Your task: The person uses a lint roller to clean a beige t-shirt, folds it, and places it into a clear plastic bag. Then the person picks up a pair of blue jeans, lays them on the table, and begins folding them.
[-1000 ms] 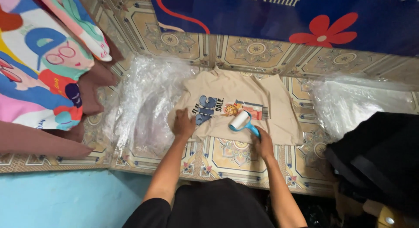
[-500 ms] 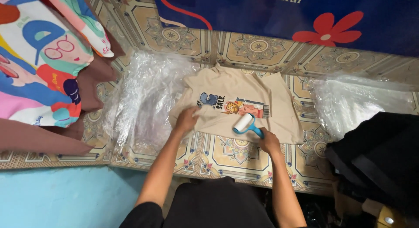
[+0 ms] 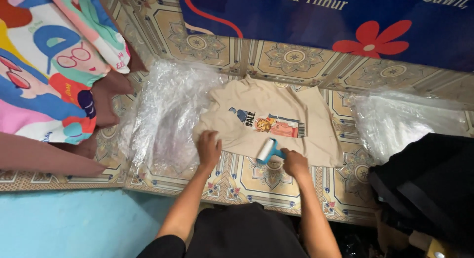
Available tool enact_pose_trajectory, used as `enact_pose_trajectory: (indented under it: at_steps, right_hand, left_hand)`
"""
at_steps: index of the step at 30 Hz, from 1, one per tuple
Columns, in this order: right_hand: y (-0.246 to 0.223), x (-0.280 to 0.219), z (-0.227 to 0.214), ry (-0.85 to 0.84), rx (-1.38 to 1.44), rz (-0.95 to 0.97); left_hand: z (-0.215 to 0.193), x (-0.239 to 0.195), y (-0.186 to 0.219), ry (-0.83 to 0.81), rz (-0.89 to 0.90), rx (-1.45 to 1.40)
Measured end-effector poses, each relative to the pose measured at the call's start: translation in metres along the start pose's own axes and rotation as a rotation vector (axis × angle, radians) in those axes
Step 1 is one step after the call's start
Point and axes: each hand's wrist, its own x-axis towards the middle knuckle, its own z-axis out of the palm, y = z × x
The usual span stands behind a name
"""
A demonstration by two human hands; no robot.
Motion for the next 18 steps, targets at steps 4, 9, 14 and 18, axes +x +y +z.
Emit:
enact_pose_trajectory:
  at_steps: [4,9,14,18]
  right_hand:
    - [-0.03,0.001,-0.027,0.017,-0.003,-0.062]
    - [-0.137,-0.017,-0.049,0.1,0.465,-0.423]
    - [-0.149,0.006,-0.024,0.114,0.431,-0.387]
    - [-0.104,-0.018,-0.047,0.019,0.432,-0.344]
  left_hand:
    - [0.004,0.003,-0.017,0.075,-0.175,-0.018]
    - [0.078,0.025,-0.086,-0.133,-0.543,-0.11]
    - [0.048,0.041,-0.077,-0.094,-0.491,-0.132]
    - [0.016,0.053,-0.06,-0.191,-0.52,-0.481]
